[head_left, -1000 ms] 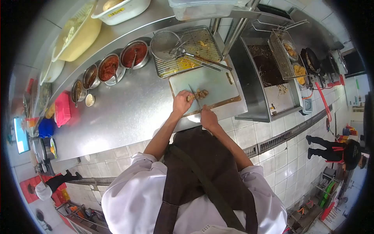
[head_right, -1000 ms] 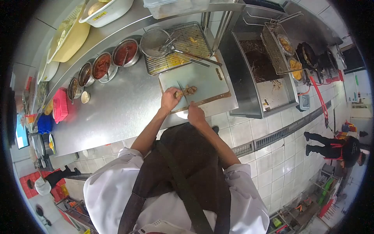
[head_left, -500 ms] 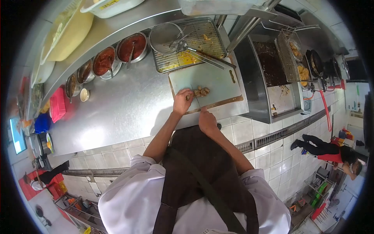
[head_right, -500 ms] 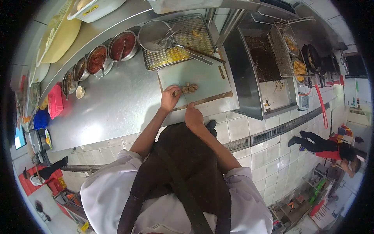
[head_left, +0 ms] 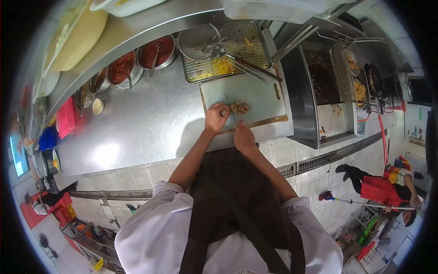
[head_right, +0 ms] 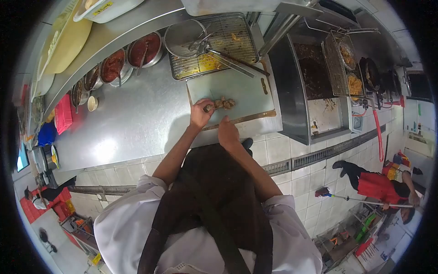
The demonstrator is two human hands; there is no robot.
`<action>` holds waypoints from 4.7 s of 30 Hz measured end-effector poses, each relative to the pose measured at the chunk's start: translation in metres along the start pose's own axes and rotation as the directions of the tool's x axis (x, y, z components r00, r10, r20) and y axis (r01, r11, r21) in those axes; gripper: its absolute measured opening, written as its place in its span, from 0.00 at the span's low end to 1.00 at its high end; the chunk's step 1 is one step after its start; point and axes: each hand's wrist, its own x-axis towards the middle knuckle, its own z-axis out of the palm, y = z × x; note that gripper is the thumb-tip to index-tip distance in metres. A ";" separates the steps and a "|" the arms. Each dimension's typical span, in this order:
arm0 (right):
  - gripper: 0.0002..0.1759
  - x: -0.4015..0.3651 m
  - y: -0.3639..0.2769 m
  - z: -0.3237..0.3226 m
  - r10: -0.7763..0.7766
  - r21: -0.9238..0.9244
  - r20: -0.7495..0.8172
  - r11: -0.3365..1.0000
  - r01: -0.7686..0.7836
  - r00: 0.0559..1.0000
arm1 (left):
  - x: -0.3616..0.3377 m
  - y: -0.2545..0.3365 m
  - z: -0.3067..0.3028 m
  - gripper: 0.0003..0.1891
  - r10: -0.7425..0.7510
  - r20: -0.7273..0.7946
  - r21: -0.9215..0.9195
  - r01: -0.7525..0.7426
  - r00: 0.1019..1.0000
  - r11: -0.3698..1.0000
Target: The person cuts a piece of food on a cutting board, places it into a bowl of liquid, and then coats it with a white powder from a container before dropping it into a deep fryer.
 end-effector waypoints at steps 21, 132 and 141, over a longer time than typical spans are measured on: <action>0.15 -0.001 0.002 -0.004 0.005 0.016 -0.032 1.000 -0.005 0.999 | 0.002 -0.004 0.004 0.10 0.076 -0.032 0.061 -0.074 0.997 0.995; 0.16 -0.023 -0.005 0.003 -0.121 -0.016 -0.033 0.993 0.120 0.992 | -0.023 -0.012 -0.004 0.10 -0.036 -0.181 -0.225 -0.006 0.983 0.974; 0.20 -0.014 0.000 -0.001 -0.149 -0.069 -0.084 0.987 0.144 0.985 | -0.021 -0.015 0.000 0.10 -0.036 -0.195 -0.236 -0.011 0.980 0.972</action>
